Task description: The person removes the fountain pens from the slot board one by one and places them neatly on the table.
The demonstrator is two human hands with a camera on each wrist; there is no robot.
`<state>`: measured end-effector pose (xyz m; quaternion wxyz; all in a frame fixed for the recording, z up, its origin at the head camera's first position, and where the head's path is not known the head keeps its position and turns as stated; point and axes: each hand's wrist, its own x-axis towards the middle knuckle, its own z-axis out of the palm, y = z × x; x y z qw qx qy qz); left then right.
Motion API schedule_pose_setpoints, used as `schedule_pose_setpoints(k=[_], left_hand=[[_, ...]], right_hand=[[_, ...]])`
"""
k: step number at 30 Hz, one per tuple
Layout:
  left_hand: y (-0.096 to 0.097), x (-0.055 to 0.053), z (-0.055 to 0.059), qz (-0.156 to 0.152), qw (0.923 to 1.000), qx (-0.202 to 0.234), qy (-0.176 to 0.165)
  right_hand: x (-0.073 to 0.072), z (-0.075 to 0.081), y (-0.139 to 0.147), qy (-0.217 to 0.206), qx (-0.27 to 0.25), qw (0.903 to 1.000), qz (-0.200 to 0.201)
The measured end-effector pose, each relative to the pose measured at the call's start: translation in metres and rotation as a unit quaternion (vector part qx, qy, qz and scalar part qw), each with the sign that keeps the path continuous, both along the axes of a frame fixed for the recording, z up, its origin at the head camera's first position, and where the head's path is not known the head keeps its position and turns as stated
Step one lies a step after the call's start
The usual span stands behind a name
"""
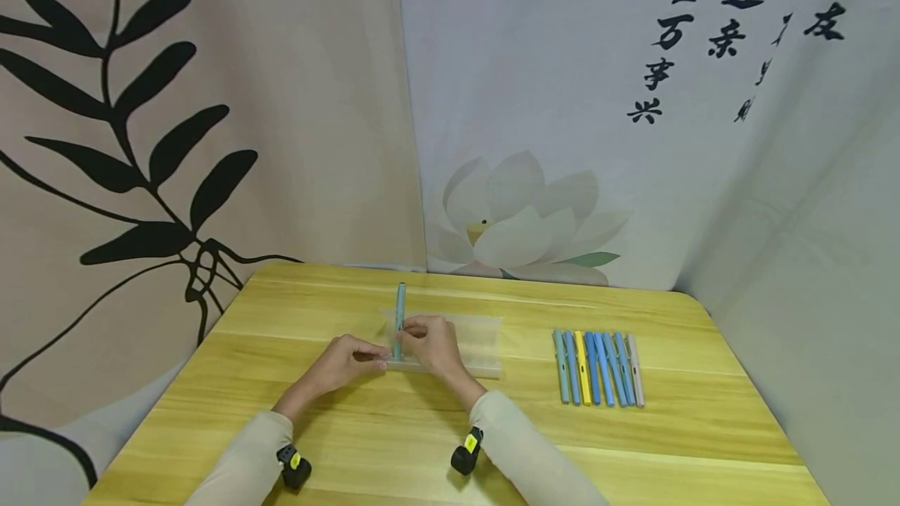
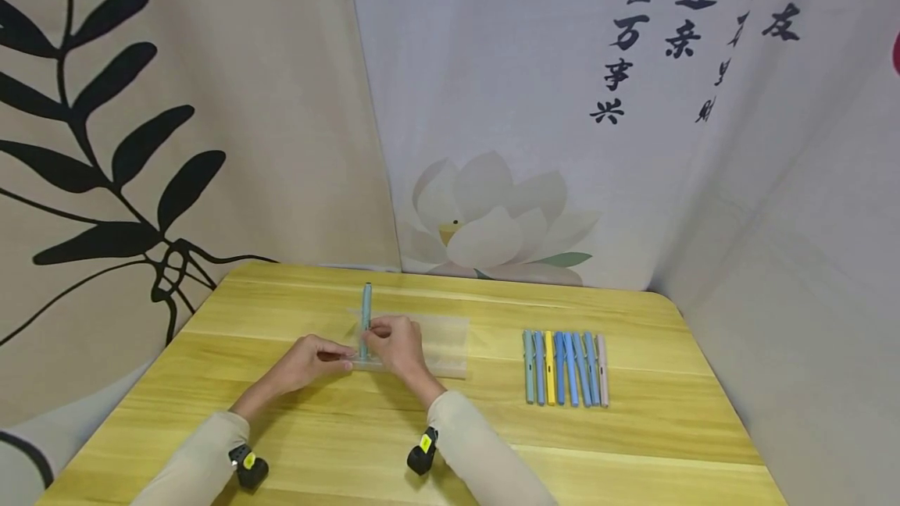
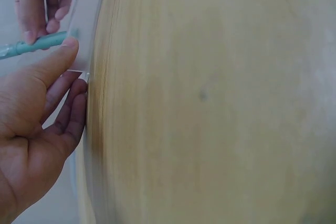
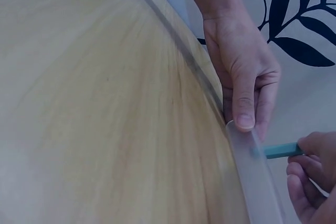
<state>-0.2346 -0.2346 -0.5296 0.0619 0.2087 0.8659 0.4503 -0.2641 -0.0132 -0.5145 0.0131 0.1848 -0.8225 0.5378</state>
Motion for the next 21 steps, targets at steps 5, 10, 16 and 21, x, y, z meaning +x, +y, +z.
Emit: schedule_pose_setpoints(k=[5, 10, 16, 21], left_hand=[[0.000, 0.000, 0.000, 0.000, 1.0000, 0.001, 0.001], [0.001, -0.001, 0.000, 0.001, 1.0000, 0.001, 0.001], [0.002, -0.001, 0.000, 0.001, 1.0000, 0.002, 0.001], [0.000, -0.001, 0.000, 0.001, 0.9999, -0.001, 0.012]], right_hand=[[-0.001, 0.005, 0.001, 0.023, -0.006, 0.9997, -0.005], [-0.001, 0.010, 0.006, 0.036, -0.016, 0.9992, -0.007], [0.001, 0.016, 0.014, 0.038, -0.014, 0.9991, -0.007], [0.004, 0.020, 0.023, 0.036, -0.014, 0.9992, -0.008]])
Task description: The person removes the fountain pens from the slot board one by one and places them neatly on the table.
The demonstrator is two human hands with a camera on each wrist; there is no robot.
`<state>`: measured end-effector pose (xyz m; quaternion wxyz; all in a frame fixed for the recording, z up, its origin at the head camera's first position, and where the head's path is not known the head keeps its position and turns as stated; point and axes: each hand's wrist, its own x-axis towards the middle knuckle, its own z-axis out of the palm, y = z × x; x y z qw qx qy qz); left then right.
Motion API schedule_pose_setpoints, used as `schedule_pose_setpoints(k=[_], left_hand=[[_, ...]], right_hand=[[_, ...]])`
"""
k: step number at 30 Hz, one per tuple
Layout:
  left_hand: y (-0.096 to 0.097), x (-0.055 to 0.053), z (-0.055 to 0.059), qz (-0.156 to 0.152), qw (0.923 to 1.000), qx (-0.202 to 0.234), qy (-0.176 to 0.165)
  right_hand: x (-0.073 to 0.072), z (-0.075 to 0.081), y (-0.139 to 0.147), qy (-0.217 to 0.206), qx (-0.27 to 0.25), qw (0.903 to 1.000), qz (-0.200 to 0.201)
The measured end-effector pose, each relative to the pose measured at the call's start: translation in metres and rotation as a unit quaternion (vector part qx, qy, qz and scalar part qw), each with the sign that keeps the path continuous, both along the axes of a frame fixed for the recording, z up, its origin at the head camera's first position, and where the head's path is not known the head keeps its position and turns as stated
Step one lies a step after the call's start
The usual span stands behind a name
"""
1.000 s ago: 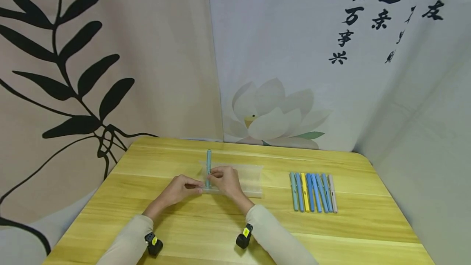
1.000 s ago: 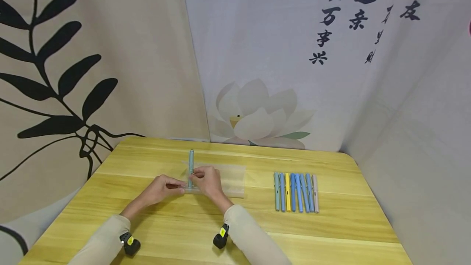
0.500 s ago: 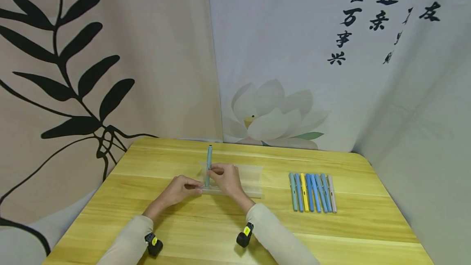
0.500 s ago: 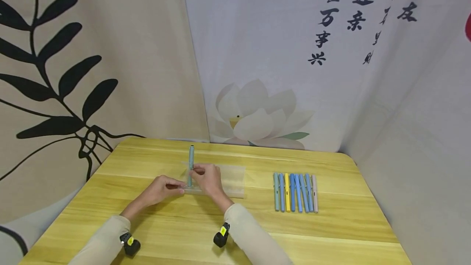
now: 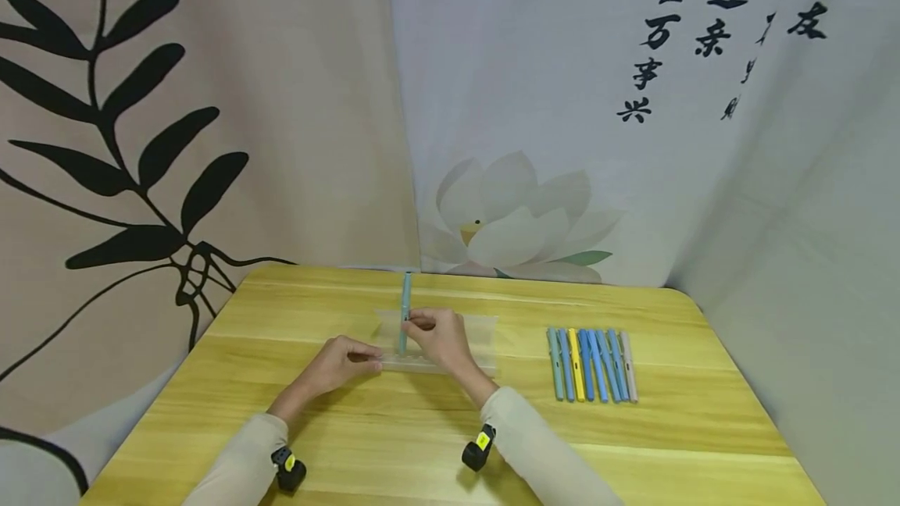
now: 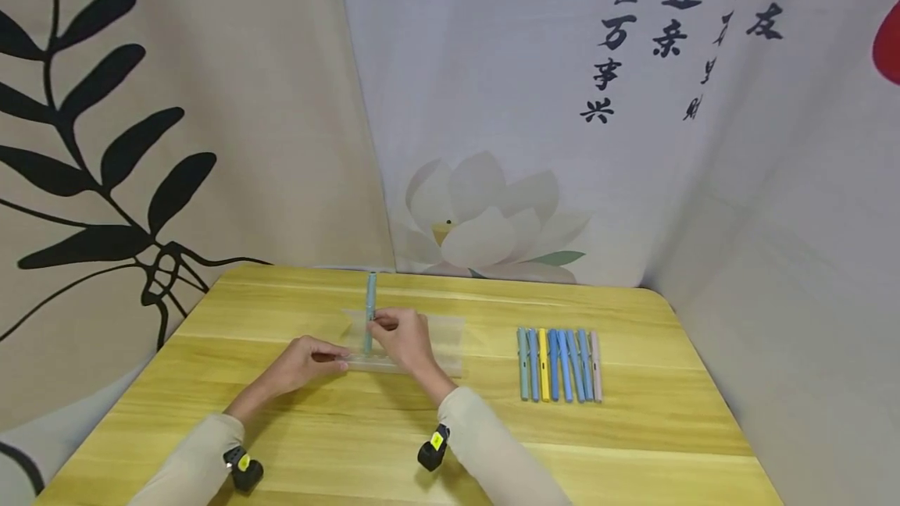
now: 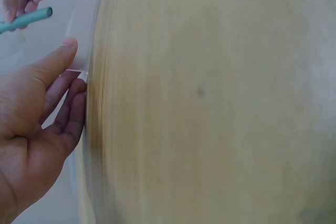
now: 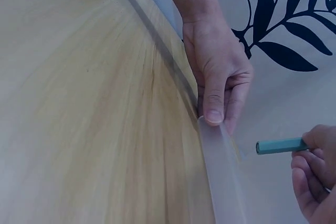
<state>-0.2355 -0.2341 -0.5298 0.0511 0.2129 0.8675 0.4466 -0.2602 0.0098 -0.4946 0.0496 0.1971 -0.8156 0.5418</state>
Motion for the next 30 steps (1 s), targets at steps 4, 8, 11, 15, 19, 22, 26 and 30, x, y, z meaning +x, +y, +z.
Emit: schedule_pose_setpoints(k=[4, 8, 11, 15, 19, 22, 26, 30], left_hand=[[-0.001, 0.000, 0.000, 0.006, 1.0000, -0.007, -0.002], [0.000, 0.000, -0.001, 0.010, 0.9999, -0.009, 0.000], [0.000, 0.000, -0.001, 0.011, 0.9999, -0.010, 0.004], [0.000, 0.000, -0.002, 0.011, 0.9998, -0.016, 0.007], [0.000, 0.001, -0.001, 0.015, 0.9997, -0.018, 0.003], [0.001, 0.001, -0.001, 0.017, 0.9997, -0.016, -0.002], [0.001, 0.001, -0.001, 0.018, 0.9997, -0.014, -0.005], [0.001, 0.001, -0.002, 0.019, 0.9997, -0.012, -0.003]], right_hand=[[0.002, 0.003, 0.008, -0.006, 0.000, 1.0000, -0.006], [0.005, 0.007, 0.017, -0.010, 0.004, 0.9999, -0.011], [0.008, 0.010, 0.026, -0.011, 0.008, 0.9998, -0.014], [0.011, 0.013, 0.038, -0.005, 0.005, 0.9999, -0.013], [0.014, 0.015, 0.049, -0.002, 0.007, 0.9999, -0.016], [0.016, 0.015, 0.059, 0.000, 0.010, 0.9997, -0.022], [0.018, 0.015, 0.071, 0.005, 0.008, 0.9995, -0.031], [0.021, 0.015, 0.083, 0.006, 0.002, 0.9992, -0.039]])
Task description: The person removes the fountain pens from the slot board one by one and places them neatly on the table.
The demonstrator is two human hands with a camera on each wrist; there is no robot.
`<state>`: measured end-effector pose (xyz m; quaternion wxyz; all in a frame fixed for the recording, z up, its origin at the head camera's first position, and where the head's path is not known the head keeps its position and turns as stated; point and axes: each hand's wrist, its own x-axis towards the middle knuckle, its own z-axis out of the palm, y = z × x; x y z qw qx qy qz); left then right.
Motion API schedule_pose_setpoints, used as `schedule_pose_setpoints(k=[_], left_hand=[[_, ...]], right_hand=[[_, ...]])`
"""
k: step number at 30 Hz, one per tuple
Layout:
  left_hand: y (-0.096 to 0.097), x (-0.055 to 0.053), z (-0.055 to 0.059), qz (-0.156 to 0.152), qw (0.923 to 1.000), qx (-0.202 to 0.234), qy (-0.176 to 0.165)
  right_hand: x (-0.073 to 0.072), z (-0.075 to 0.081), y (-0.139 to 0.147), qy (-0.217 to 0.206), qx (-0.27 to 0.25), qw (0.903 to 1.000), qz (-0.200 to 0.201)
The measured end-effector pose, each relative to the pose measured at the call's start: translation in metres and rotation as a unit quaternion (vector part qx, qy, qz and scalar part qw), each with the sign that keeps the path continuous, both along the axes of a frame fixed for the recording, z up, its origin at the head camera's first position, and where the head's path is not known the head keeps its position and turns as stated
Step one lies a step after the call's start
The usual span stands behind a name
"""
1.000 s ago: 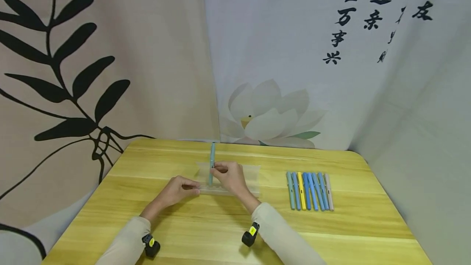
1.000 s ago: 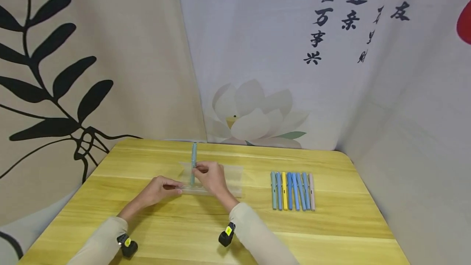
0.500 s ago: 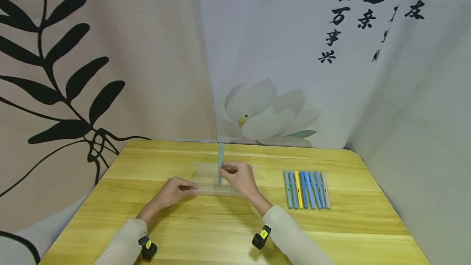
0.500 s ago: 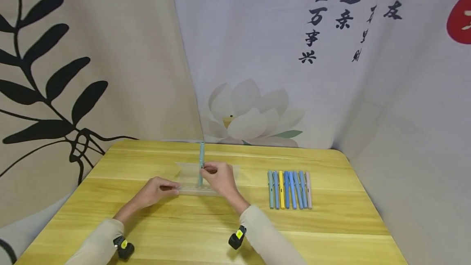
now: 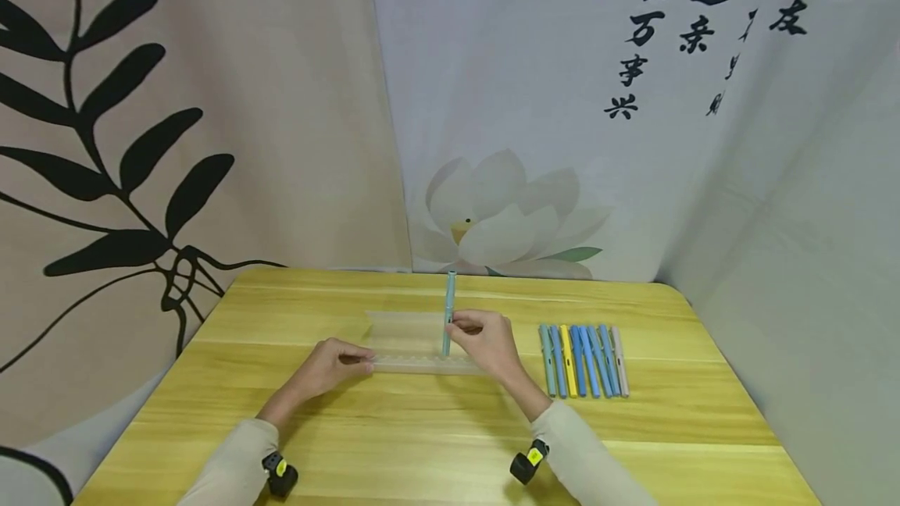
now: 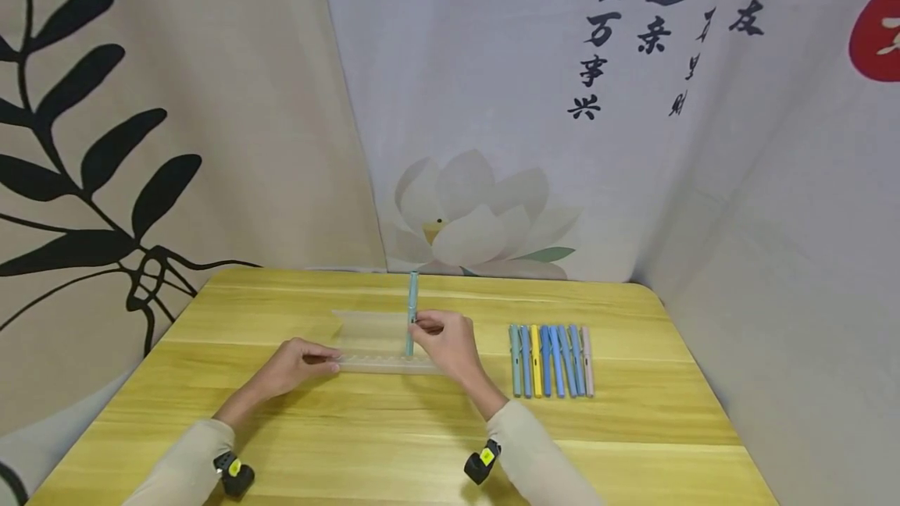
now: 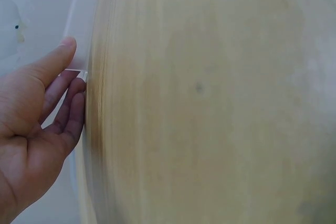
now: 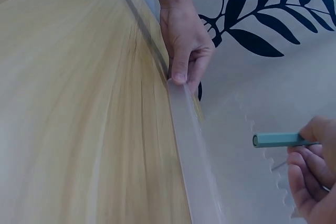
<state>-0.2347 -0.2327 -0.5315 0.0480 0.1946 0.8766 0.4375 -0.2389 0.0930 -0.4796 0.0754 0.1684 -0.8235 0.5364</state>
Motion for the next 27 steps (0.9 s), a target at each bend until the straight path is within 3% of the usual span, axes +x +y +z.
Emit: schedule_pose_setpoints(k=[13, 27], left_hand=[[-0.001, -0.002, -0.001, 0.005, 1.0000, -0.003, 0.000], [0.000, 0.000, 0.001, -0.001, 1.0000, 0.001, -0.005]], right_hand=[[0.004, 0.006, 0.046, -0.006, 0.010, 0.9983, -0.058], [0.010, 0.004, 0.118, -0.006, 0.041, 0.9939, -0.102]])
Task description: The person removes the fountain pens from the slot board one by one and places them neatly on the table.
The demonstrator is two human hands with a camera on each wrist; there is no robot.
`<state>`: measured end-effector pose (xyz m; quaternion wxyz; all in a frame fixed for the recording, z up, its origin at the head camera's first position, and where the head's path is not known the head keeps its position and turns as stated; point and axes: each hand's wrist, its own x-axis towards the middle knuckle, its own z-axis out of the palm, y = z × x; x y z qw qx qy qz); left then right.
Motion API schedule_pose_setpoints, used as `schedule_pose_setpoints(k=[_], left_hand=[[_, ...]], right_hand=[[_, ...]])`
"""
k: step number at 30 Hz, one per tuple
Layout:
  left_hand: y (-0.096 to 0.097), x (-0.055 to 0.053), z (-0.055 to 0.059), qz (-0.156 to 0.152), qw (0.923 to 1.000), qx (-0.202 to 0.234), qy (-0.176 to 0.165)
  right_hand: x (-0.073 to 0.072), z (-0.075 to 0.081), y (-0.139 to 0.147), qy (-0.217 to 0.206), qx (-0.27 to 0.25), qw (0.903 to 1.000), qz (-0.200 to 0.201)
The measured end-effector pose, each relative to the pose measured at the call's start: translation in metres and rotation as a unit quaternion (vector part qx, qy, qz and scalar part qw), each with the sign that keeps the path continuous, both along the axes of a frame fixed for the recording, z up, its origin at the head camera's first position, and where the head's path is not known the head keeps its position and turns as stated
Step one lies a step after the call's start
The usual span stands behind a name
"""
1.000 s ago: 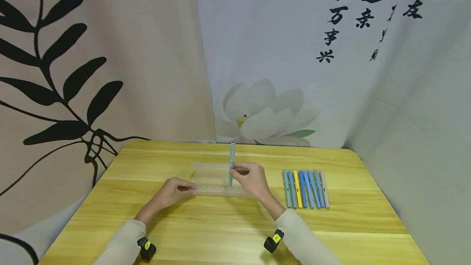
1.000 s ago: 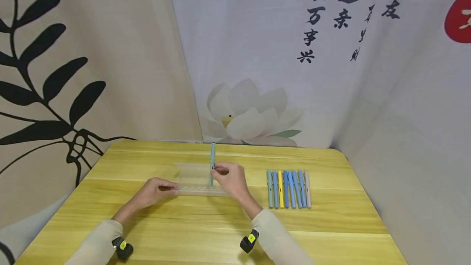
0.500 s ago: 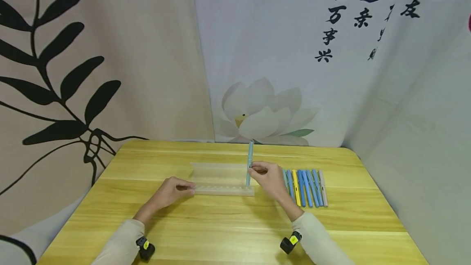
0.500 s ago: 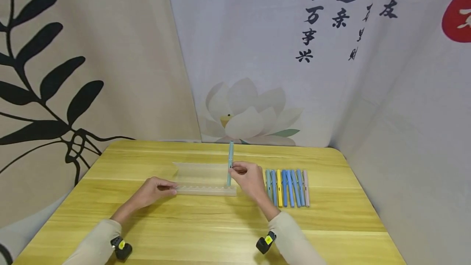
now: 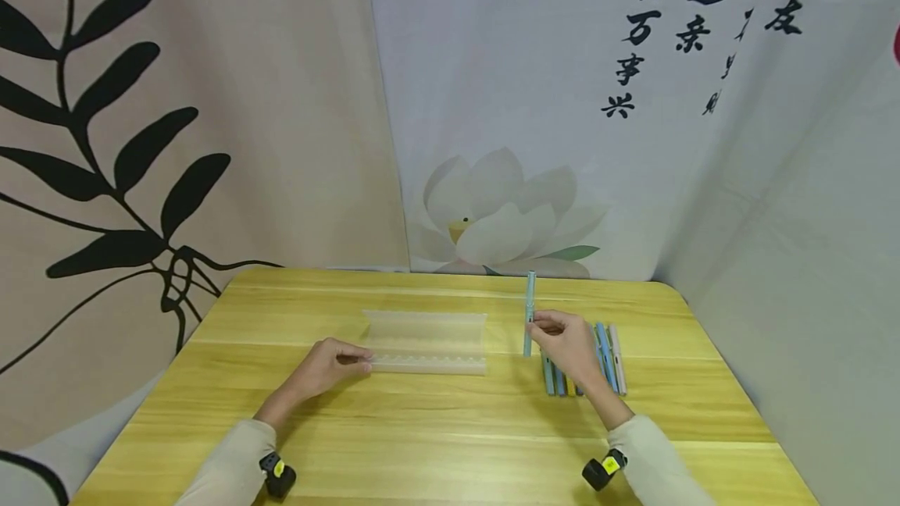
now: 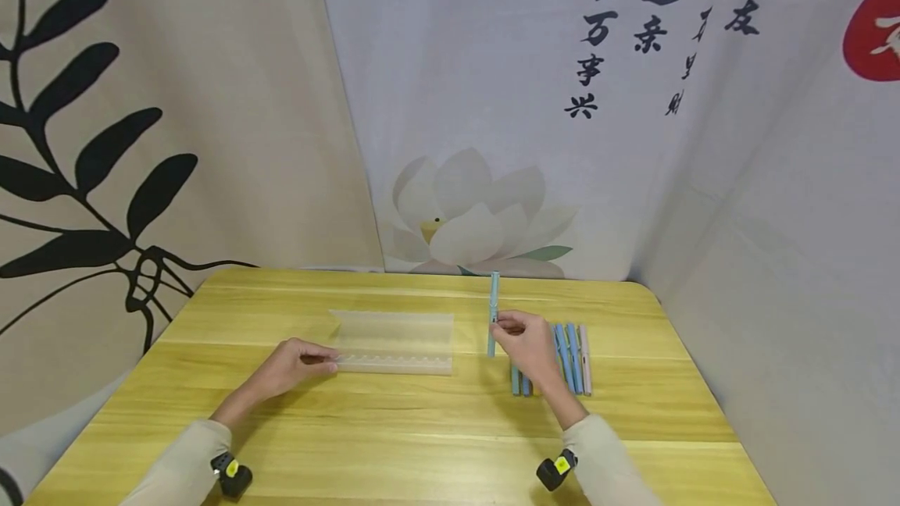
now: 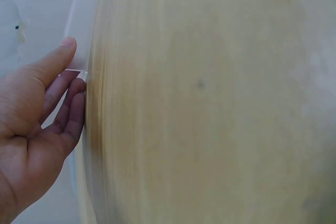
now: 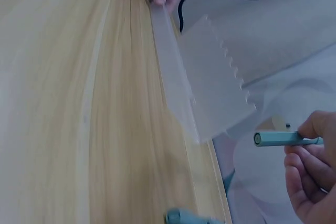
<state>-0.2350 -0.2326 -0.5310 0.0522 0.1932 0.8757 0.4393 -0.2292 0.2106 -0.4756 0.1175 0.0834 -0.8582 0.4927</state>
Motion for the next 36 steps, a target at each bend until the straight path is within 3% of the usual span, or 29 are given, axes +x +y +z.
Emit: schedule_pose_setpoints(k=[19, 26, 36], left_hand=[[0.000, 0.000, 0.000, 0.000, 1.0000, -0.002, -0.003], [0.001, 0.001, 0.000, -0.001, 1.0000, 0.002, -0.002], [-0.002, 0.000, -0.001, -0.001, 1.0000, 0.002, -0.003]], right_hand=[[0.015, -0.002, 0.077, -0.019, 0.083, 0.9915, -0.098], [0.022, -0.001, 0.102, -0.036, 0.110, 0.9860, -0.120], [0.031, -0.014, 0.134, -0.069, 0.149, 0.9771, -0.135]])
